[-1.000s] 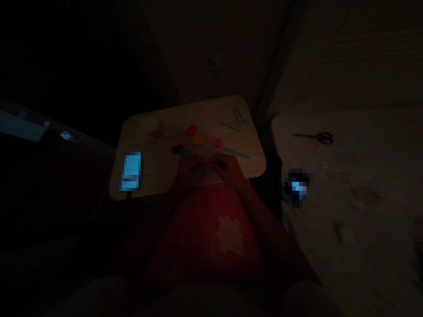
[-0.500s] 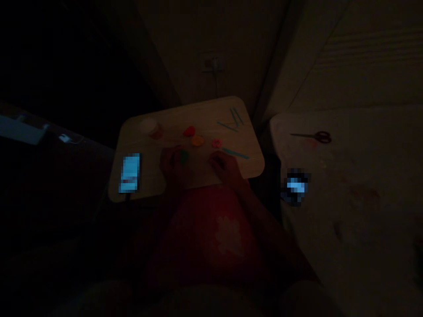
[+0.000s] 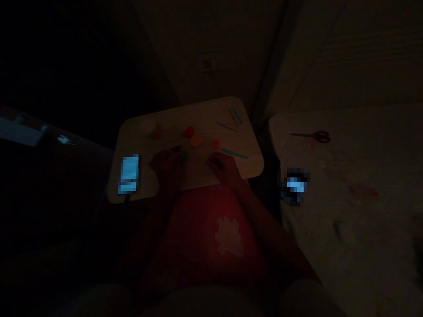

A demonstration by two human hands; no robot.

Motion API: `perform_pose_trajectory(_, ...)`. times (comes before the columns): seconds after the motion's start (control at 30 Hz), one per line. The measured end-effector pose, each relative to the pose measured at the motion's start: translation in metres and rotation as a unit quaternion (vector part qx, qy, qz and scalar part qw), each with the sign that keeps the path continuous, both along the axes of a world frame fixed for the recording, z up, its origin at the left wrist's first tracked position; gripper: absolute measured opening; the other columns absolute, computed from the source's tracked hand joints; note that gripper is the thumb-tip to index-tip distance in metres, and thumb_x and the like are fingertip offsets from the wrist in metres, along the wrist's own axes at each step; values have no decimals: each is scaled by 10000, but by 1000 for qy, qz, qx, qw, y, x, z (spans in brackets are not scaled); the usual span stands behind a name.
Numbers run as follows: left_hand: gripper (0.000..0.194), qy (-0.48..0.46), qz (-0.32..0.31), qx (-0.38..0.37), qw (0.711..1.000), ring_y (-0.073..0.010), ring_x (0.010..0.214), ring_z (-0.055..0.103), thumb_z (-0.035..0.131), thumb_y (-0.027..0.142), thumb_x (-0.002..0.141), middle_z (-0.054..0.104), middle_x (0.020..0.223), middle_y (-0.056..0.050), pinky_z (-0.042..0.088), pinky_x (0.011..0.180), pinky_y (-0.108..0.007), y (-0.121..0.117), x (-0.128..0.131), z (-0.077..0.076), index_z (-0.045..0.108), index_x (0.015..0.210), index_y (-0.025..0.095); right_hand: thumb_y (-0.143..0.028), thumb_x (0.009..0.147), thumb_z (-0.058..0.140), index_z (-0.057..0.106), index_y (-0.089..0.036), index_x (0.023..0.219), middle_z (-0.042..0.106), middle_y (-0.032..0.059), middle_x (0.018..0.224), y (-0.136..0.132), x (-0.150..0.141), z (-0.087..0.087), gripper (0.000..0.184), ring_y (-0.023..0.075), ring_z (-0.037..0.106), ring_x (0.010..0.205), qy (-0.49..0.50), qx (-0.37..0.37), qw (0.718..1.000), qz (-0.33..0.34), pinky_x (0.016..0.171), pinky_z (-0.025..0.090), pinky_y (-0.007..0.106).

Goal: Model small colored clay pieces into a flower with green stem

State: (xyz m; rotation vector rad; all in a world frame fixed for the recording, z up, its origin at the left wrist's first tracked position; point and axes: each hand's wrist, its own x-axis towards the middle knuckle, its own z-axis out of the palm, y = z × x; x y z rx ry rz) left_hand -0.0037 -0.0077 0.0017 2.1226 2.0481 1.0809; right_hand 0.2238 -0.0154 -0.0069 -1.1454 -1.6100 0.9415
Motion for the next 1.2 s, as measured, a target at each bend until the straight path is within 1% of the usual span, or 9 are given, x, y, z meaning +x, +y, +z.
perform_pose_trajectory(0.2,117,31,-9,-40,999,-395,1147,573,616,215,906,744,1139,-143,320,1066,-606,0,3,-1,717,962,230,-367,921,657,715,-219,871,724,34,814,1,0,1,167,186,627,740,-15,7,1000,2,699,474,311)
perform_pose_trajectory(0.4,102,32,-5,-27,999,-413,1153,561,620,235,904,730,1104,-167,324,1058,-621,-1,4,0,700,964,217,-354,931,648,718,-220,875,704,28,791,1,0,3,162,176,596,708,-29,9,1000,4,687,459,306)
perform_pose_trajectory(0.53,101,48,6,-24,999,-432,1190,547,625,252,906,690,1196,-193,332,1050,-640,-2,4,2,708,937,203,-355,924,655,715,-221,870,700,26,784,1,0,3,156,175,592,703,-26,6,1000,3,676,448,303)
perform_pose_trajectory(0.63,112,55,14,-33,998,-455,1212,538,643,282,904,659,1241,-208,338,1042,-658,-2,4,5,710,887,195,-350,920,658,716,-221,871,702,27,783,1,0,4,149,179,599,711,-27,1,1000,5,678,448,303)
perform_pose_trajectory(0.77,175,53,-6,-27,998,-454,1204,543,690,359,902,660,1189,-199,351,1043,-652,2,2,8,713,843,196,-335,914,655,710,-210,858,695,29,780,2,-1,5,148,175,600,708,-15,11,1000,8,686,445,303)
perform_pose_trajectory(0.83,209,77,-9,-37,996,-451,1184,553,673,375,921,659,1173,-201,373,1018,-641,4,2,9,719,834,191,-338,915,652,708,-207,852,688,26,770,2,-1,5,156,171,591,699,-13,12,1000,9,682,440,301)
perform_pose_trajectory(0.97,252,130,5,-56,990,-420,1132,574,615,386,963,662,1162,-192,411,967,-601,1,2,9,743,869,191,-343,913,653,709,-201,854,693,23,770,3,-1,4,164,160,580,690,-8,9,1000,6,675,438,290)
perform_pose_trajectory(1.07,262,154,15,-69,986,-410,1151,568,579,381,983,655,1218,-189,418,961,-576,-5,3,8,760,949,195,-344,908,659,714,-196,861,703,25,773,3,-2,3,166,157,578,686,-7,10,1000,6,669,441,283)
perform_pose_trajectory(1.2,229,146,3,-80,986,-398,1177,557,612,346,956,648,1249,-184,414,980,-549,-9,4,5,752,1055,195,-336,913,654,723,-198,861,718,29,781,3,-3,1,163,164,607,704,-1,18,1000,4,672,460,282)
